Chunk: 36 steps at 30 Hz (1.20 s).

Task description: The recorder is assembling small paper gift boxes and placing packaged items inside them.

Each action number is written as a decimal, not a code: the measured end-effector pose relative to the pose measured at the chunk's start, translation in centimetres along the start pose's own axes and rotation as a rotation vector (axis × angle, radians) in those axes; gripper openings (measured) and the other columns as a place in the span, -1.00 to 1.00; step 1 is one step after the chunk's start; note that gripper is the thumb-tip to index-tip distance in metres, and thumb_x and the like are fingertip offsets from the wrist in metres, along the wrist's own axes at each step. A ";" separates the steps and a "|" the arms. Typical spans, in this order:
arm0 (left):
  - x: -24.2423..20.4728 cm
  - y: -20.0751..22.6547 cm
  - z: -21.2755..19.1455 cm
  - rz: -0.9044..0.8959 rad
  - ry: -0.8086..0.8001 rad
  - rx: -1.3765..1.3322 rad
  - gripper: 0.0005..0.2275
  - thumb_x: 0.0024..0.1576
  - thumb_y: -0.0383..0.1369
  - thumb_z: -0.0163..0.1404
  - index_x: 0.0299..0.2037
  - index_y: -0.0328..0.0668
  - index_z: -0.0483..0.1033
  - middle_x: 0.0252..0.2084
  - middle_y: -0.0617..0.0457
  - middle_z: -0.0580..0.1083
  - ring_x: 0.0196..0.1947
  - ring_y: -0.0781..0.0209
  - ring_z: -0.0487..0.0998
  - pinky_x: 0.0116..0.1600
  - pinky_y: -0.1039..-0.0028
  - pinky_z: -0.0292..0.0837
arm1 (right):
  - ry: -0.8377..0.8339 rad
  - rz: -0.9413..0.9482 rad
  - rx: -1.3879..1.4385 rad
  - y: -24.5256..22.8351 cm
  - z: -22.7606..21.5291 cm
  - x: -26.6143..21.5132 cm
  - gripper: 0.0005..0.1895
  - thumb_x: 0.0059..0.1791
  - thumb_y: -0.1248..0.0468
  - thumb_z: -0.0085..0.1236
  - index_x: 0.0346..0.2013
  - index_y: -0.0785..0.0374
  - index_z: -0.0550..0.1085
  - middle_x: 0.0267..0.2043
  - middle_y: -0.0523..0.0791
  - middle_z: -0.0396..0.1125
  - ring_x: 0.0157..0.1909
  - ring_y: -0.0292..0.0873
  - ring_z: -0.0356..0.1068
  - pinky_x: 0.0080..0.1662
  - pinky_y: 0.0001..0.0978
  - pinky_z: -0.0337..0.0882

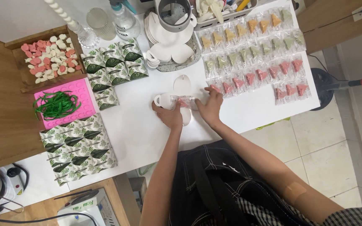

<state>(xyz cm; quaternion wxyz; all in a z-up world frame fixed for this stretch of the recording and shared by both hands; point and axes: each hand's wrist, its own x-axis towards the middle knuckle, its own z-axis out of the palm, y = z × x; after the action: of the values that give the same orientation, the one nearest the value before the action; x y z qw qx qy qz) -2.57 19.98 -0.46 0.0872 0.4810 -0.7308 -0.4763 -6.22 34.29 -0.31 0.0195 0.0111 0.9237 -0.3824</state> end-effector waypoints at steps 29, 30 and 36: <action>0.5 0.0 -1.5 0.366 -0.229 -0.060 -0.54 0.12 -0.44 0.17 0.24 -0.23 0.37 -0.32 0.03 0.31 -0.38 0.21 0.34 -0.23 0.36 0.35 | -0.243 -0.065 0.161 -4.4 -0.4 -2.3 -0.39 -0.06 0.33 0.15 0.30 0.38 0.35 0.03 0.10 0.28 0.00 0.06 0.40 0.02 -0.18 0.44; 0.4 0.2 -1.6 0.365 -0.247 -0.066 -0.55 0.13 -0.45 0.16 0.24 -0.21 0.37 -0.30 0.03 0.31 -0.37 0.21 0.35 -0.24 0.37 0.35 | -0.248 -0.119 0.144 -4.6 -0.4 -2.4 -0.39 -0.06 0.34 0.15 0.29 0.38 0.35 0.02 0.10 0.29 0.02 0.09 0.39 0.05 -0.17 0.43; 0.5 0.4 -2.3 0.339 -0.336 0.003 -0.46 0.08 -0.55 0.07 0.33 -0.13 0.33 -0.10 -0.05 0.32 -0.31 0.16 0.44 -0.15 0.35 0.47 | -0.276 -0.188 0.126 -5.9 -0.6 -2.6 -0.41 -0.05 0.35 0.16 0.29 0.37 0.36 0.01 0.11 0.30 0.02 0.11 0.39 0.05 -0.16 0.43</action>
<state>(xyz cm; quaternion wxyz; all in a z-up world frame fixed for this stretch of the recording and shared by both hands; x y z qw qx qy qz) -1.72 18.19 0.89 0.0423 0.2654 -0.8062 -0.5270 -3.90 30.49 4.39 0.1094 -0.1268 0.8835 -0.4376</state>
